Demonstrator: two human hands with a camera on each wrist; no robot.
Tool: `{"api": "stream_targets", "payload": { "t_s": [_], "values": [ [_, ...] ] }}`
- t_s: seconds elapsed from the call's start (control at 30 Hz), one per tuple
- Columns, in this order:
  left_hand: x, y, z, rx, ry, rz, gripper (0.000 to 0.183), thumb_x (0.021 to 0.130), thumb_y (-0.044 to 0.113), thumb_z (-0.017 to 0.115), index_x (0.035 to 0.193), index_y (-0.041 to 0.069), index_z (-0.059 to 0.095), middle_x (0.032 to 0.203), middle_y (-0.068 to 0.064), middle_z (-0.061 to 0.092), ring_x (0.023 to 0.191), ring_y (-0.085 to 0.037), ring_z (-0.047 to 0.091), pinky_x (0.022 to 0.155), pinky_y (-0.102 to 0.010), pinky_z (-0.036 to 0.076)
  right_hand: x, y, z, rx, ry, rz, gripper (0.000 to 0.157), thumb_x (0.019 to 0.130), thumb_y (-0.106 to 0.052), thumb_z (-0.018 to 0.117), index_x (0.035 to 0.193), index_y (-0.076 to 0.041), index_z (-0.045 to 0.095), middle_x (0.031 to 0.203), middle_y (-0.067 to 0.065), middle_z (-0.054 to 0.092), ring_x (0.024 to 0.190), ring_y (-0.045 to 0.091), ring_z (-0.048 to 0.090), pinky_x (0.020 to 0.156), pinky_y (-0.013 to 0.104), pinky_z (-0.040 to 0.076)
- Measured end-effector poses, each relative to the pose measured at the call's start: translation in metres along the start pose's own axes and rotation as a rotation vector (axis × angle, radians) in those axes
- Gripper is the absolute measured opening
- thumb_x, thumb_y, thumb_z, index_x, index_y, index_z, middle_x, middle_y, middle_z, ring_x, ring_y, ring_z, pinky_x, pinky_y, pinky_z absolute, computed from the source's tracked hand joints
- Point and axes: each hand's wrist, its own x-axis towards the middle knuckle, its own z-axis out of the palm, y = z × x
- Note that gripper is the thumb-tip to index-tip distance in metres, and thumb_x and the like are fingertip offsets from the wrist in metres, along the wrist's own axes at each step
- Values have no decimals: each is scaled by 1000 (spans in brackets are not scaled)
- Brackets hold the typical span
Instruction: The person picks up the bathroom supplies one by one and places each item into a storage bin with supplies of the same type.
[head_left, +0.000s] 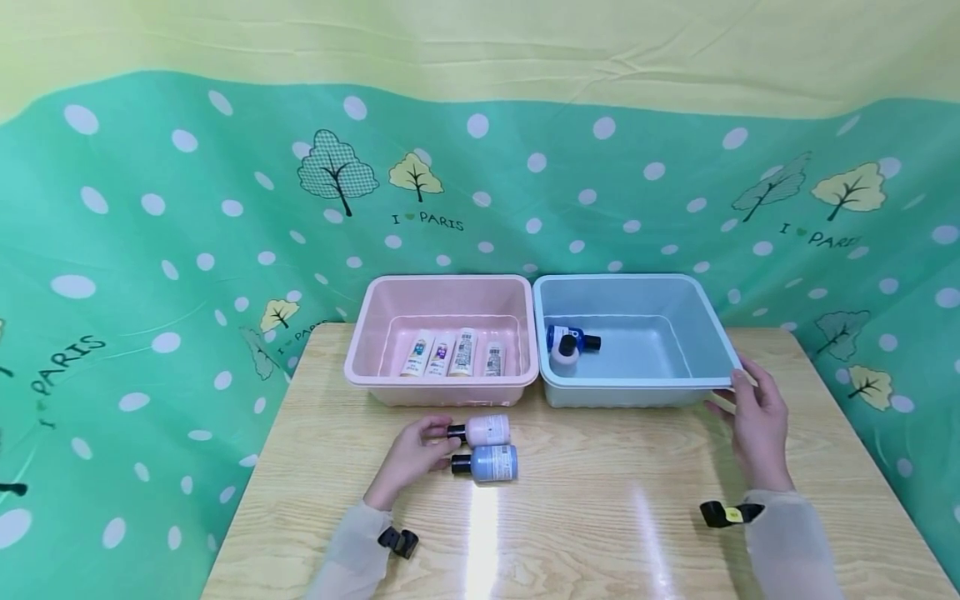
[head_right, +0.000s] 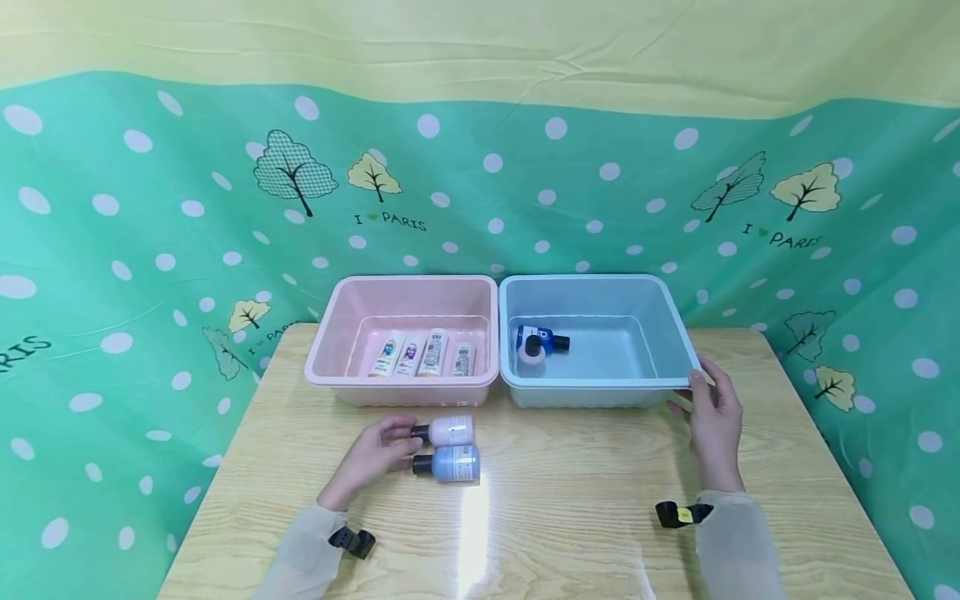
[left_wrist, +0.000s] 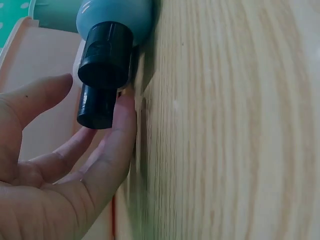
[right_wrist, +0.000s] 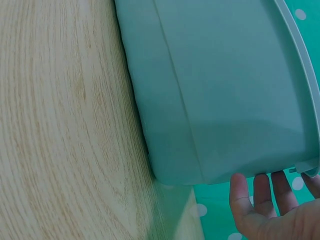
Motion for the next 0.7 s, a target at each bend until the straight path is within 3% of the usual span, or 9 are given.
{"api": "stream_targets", "payload": {
  "t_s": [0.13,0.37,0.7],
  "values": [
    [4,-1,2,-14,-11,-18,51,90,12,76,131,-10,55,126,-30,59,98,-32,68,76,-38,63,-1,-1,0,-1,3,5,46,103,-33,56,148,-21,49,127,2,55,96,11,65,73,25,61],
    [10,-4,5,-65,-10,-55,45,93,12,72,129,-10,57,109,-19,67,93,-28,70,80,-37,62,-1,-2,2,1,2,11,46,103,-33,56,148,-22,49,128,1,55,97,11,65,75,26,61],
    [14,-8,4,-208,-30,-67,40,94,-2,66,129,-16,53,109,-25,65,94,-27,69,87,-37,60,-1,0,2,26,12,3,45,103,-32,57,146,-20,51,126,4,56,96,13,64,74,27,61]
  ]
}}
